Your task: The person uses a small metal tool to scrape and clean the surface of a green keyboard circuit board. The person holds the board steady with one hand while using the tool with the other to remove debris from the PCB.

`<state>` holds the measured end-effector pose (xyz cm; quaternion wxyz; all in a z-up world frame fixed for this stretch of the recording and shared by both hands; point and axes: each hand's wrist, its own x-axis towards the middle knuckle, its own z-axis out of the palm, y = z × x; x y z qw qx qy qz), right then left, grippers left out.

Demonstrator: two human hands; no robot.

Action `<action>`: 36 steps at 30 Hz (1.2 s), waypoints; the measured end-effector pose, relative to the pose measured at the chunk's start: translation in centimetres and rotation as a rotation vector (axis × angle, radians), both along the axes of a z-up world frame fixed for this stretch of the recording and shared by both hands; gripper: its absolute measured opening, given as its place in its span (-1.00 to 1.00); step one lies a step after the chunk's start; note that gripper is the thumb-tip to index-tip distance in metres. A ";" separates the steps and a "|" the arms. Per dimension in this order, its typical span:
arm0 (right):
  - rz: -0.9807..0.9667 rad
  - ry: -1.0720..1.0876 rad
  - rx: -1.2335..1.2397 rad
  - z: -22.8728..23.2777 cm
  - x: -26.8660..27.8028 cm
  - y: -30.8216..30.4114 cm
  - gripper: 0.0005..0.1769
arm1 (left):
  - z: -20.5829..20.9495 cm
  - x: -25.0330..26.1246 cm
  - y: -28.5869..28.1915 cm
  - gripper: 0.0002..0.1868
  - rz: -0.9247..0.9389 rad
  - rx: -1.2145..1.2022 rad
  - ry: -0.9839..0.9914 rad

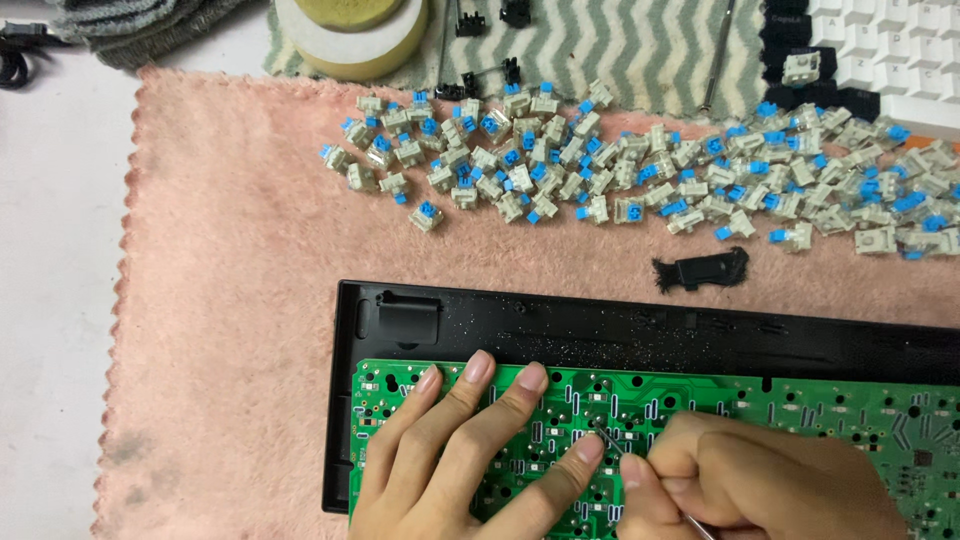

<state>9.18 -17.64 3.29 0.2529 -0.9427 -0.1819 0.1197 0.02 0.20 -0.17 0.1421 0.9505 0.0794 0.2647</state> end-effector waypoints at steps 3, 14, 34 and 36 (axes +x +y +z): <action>-0.051 0.028 0.070 0.5 -0.1 0.8 -0.44 | 0.2 0.1 -0.1 -0.85 0.007 -0.013 0.006; -0.024 0.142 0.133 -0.5 -0.6 -0.9 -0.38 | 0.7 -0.1 -0.1 -0.84 -0.003 -0.032 0.045; -0.054 0.023 0.049 -0.2 -0.3 0.3 -0.43 | 0.4 -0.2 0.0 -0.81 -0.021 -0.040 0.034; -0.001 0.046 0.260 -0.5 0.0 0.8 -0.33 | 0.1 -0.2 0.2 -0.81 -0.037 0.014 0.013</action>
